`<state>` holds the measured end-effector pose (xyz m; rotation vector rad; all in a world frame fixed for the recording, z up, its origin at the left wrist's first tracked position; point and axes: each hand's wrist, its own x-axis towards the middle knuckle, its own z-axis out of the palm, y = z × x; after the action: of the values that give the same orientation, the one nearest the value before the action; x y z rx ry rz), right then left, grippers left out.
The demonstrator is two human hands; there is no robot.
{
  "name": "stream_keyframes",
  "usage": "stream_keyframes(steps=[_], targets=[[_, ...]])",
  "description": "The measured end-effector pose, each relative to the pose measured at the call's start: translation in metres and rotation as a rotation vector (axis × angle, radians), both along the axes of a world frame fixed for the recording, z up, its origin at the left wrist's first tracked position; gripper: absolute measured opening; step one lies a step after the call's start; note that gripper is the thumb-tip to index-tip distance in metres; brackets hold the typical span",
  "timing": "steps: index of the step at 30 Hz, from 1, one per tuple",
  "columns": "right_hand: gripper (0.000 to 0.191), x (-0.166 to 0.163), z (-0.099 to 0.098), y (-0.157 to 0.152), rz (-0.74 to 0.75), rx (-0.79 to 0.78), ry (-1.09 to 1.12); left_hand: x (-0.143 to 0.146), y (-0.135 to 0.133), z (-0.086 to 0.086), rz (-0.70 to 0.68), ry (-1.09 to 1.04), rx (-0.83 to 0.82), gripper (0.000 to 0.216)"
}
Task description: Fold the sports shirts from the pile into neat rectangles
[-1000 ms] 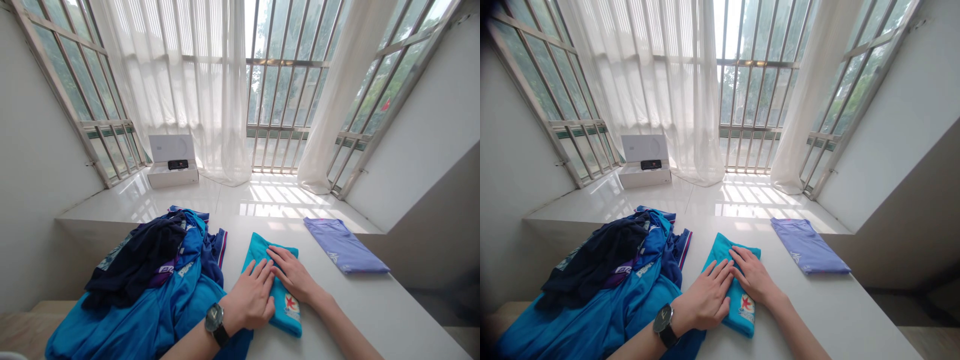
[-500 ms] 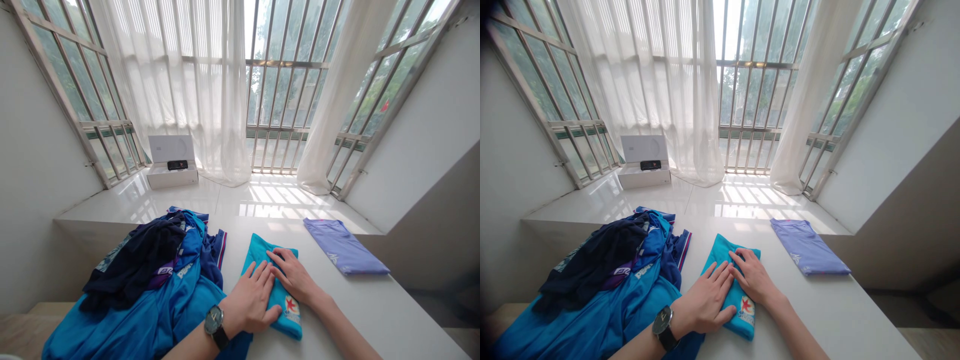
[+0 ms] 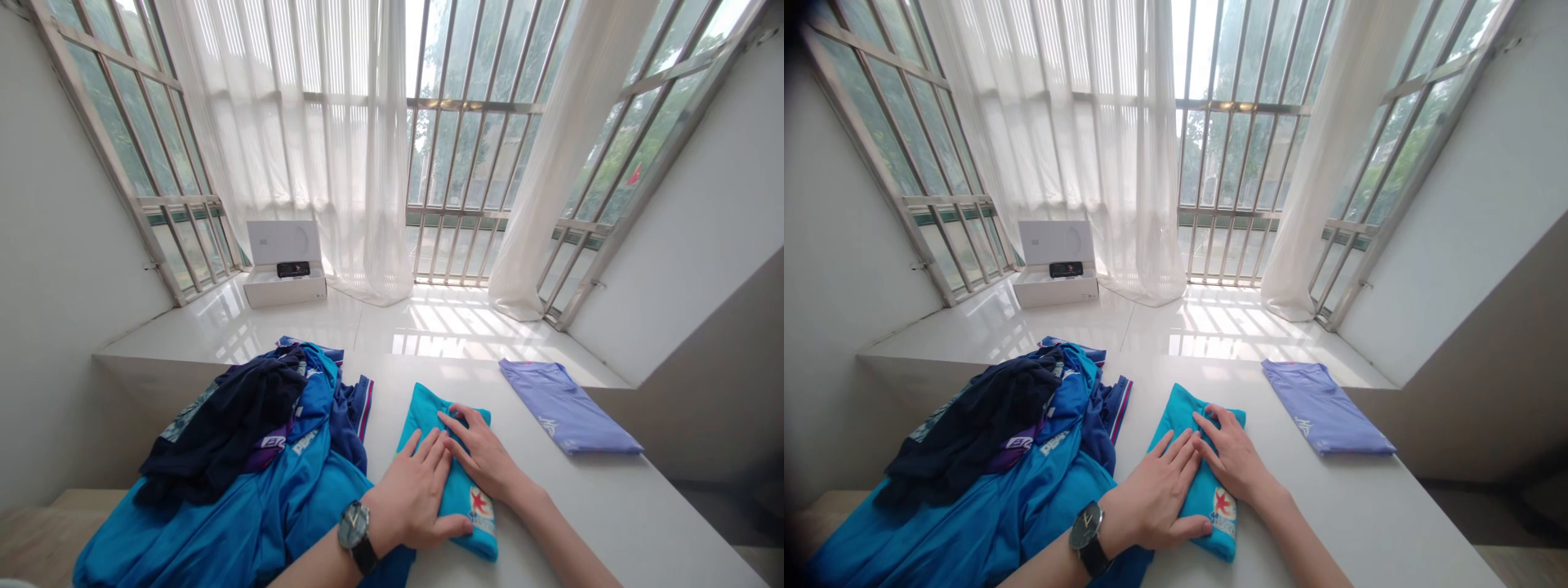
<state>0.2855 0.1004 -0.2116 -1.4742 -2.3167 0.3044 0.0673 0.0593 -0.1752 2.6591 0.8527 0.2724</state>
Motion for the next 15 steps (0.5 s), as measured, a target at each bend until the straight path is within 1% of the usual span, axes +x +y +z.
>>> stream_keyframes(steps=[8,12,15], targets=[[0.052,0.0001,0.0,-0.0002,0.008,0.015,0.015,-0.0007,0.0002,-0.0014,0.004,-0.003,0.015,0.092],[0.052,0.0002,-0.0007,0.0002,0.005,0.018,0.014,-0.0004,0.0001,-0.0002,0.004,-0.004,0.003,0.093],[0.051,0.0,-0.001,0.0006,0.004,0.03,0.02,0.0001,-0.0003,0.001,0.004,0.003,0.024,0.093]])
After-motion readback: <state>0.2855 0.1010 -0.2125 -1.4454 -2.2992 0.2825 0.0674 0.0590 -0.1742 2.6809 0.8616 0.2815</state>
